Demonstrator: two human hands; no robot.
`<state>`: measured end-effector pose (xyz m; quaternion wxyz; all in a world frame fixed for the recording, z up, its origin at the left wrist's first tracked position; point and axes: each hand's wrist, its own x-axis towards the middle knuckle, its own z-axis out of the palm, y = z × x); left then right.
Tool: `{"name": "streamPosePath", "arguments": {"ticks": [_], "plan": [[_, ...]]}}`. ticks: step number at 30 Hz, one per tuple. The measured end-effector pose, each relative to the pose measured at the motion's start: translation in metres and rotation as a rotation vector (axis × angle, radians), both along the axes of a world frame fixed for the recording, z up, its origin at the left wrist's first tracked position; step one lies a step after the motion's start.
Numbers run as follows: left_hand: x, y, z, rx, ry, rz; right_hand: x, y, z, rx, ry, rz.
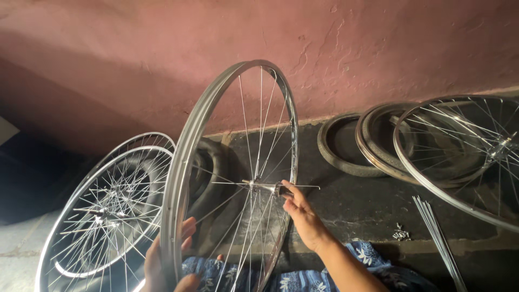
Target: The person sits on the floor lacing a bicycle wheel, threading spokes through the hub and rim by hand. They rotate the rim, insert spokes one at a time into the hub flange and rim eyelets, and turn the wheel to reach new positions while loose spokes and nipples lie beside them.
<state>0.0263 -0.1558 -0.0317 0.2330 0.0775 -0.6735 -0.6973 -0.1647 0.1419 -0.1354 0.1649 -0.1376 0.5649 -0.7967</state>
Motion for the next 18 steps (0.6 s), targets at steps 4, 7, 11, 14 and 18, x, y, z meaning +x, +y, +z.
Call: {"name": "streamPosePath", "arguments": {"ticks": [4,7,11,14,18], "plan": [[0.000,0.017,0.003,0.615,0.540,-0.504,-0.010,0.002,-0.004,-0.123,0.010,-0.010],[-0.026,0.027,-0.003,0.469,0.233,-0.225,-0.015,0.005,-0.013,-0.179,0.083,-0.037],[-0.100,0.039,-0.021,0.720,-0.257,-0.127,-0.018,-0.001,-0.017,-0.114,0.378,-0.195],[-0.136,0.055,-0.036,0.689,-0.083,-0.134,-0.013,0.001,-0.014,0.095,0.532,-0.306],[-0.142,0.062,-0.049,0.585,-0.074,-0.056,-0.014,0.008,-0.008,0.103,0.485,-0.429]]}}
